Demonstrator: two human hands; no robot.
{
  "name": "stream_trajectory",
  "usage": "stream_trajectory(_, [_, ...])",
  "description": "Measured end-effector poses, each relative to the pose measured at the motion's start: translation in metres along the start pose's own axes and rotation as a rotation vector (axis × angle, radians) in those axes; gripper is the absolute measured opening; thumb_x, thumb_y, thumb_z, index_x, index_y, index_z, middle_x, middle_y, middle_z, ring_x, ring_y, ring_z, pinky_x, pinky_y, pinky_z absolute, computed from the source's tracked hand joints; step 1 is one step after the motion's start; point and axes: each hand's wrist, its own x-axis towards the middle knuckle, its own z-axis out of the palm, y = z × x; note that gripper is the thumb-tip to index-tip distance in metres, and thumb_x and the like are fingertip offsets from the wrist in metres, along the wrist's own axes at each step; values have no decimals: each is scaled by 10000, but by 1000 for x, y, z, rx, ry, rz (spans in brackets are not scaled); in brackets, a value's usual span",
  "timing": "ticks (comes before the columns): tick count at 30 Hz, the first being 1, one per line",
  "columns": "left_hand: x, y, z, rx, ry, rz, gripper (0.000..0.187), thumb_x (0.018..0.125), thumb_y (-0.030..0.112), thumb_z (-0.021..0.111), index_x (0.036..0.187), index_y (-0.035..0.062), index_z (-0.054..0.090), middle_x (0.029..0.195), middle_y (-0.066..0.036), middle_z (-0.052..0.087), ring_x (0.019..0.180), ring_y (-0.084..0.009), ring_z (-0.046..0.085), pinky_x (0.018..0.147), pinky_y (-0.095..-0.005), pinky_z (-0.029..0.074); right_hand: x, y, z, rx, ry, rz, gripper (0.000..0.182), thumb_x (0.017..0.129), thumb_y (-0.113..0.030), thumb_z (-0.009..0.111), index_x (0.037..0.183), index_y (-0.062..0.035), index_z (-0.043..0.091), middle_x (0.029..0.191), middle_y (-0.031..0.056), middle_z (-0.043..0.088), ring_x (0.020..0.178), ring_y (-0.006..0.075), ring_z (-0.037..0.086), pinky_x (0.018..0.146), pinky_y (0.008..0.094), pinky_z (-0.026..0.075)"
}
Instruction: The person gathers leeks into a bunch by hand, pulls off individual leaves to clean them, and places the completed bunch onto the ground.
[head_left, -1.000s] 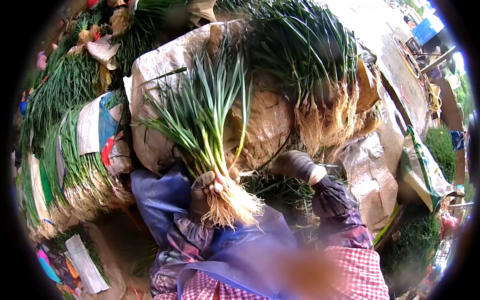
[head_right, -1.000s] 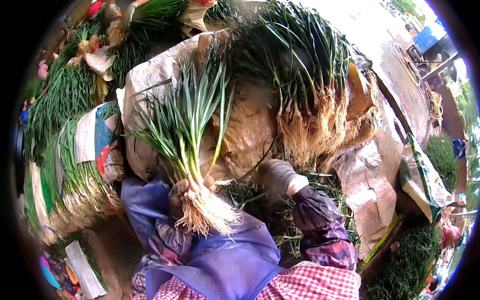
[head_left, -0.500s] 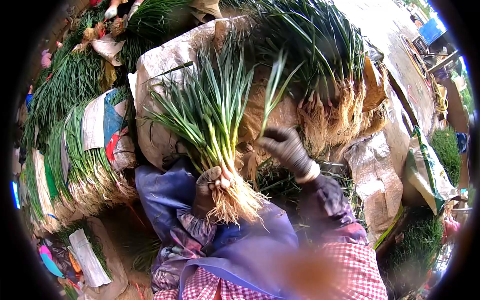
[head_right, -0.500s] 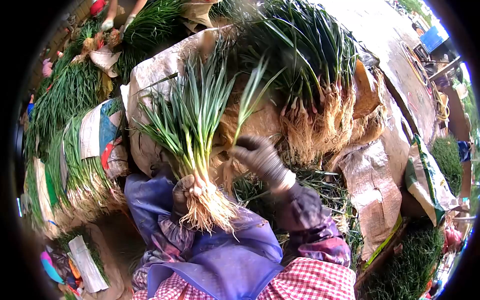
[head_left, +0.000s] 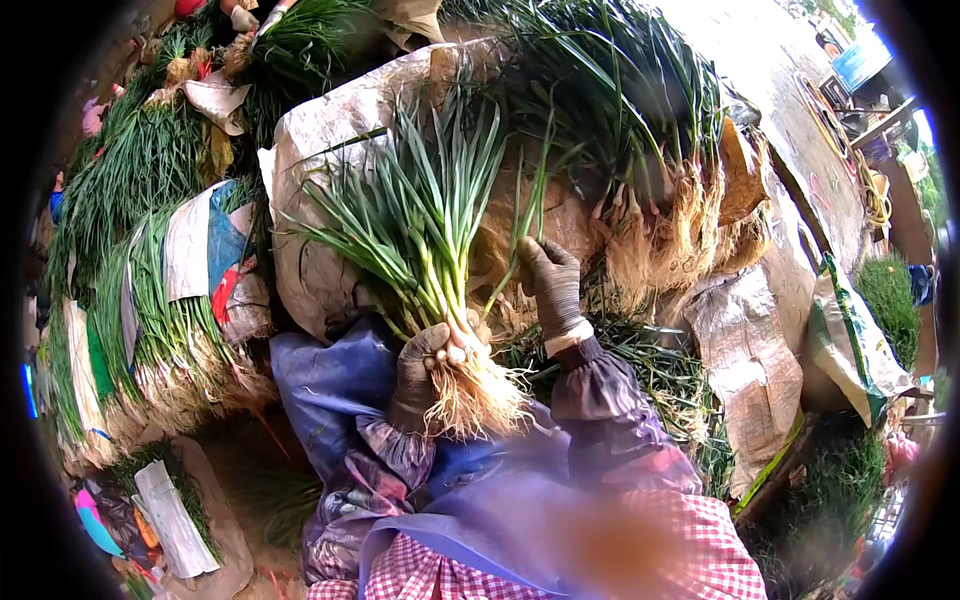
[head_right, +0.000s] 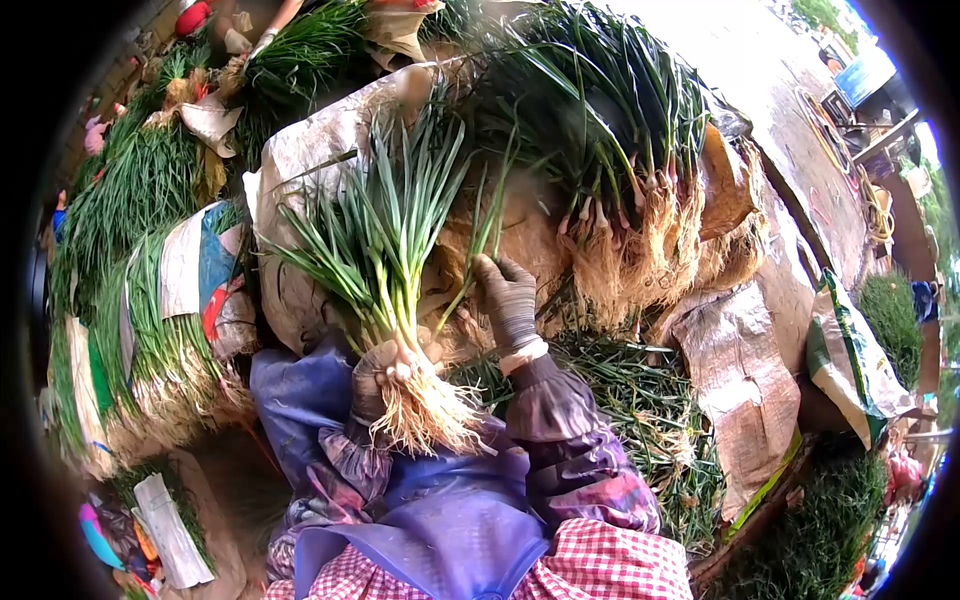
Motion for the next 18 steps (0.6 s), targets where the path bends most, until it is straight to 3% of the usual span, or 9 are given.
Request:
stream_trajectory(1, [2, -1, -10, -9, 13, -3, 333, 848, 190, 656, 1051, -56, 562, 661, 4, 573, 522, -23, 476, 511, -136, 404, -5, -4, -1, 181, 6, 203, 226, 887, -280, 655, 808, -70, 628, 596, -36, 510, 485, 61, 412, 456, 209, 317])
stream_trajectory(5, [-1, 0, -4, 48, 28, 30, 287, 851, 185, 652, 1002, -50, 584, 645, 2, 578, 513, 0, 465, 469, -105, 360, -6, 1, -18, 295, -151, 292, 226, 899, -282, 633, 831, -70, 593, 622, -29, 498, 524, 65, 443, 464, 203, 318])
stream_trajectory(9, [-7, 5, 6, 114, 41, 27, 220, 855, 172, 639, 923, -35, 607, 642, -6, 589, 493, 4, 455, 448, -98, 344, -5, -17, -15, 195, -439, 287, 289, 869, -296, 682, 957, -26, 628, 724, 4, 593, 595, 82, 540, 514, 223, 430])
stream_trajectory(11, [-8, 6, 6, 129, 31, 26, 193, 856, 166, 634, 881, -24, 613, 644, -9, 595, 485, 4, 451, 446, -105, 350, -11, -24, -6, -2, -597, 325, 277, 855, -243, 705, 1007, -27, 620, 743, -14, 582, 621, 64, 526, 537, 214, 435])
stream_trajectory(14, [-9, 9, -2, 73, -58, 37, 177, 852, 164, 635, 849, -12, 613, 652, -20, 604, 480, -11, 455, 456, -118, 371, -22, -20, -2, 70, -672, 427, 254, 876, -248, 681, 999, -29, 641, 739, -20, 578, 622, 65, 510, 565, 213, 438])
stream_trajectory(17, [-13, 7, 11, 48, -16, -6, 172, 846, 162, 637, 809, -3, 609, 652, -35, 609, 488, -41, 481, 470, -134, 393, -35, -34, 2, -73, -628, 309, 250, 884, -266, 670, 961, -29, 648, 700, -26, 565, 604, 60, 504, 550, 222, 431])
stream_trajectory(18, [-10, 4, 4, 64, 38, -2, 181, 837, 166, 645, 807, -8, 606, 645, -38, 604, 508, -63, 506, 481, -141, 404, -33, -28, -6, -215, -689, 151, 259, 891, -275, 655, 966, -28, 649, 666, -24, 564, 550, 54, 493, 500, 205, 399])
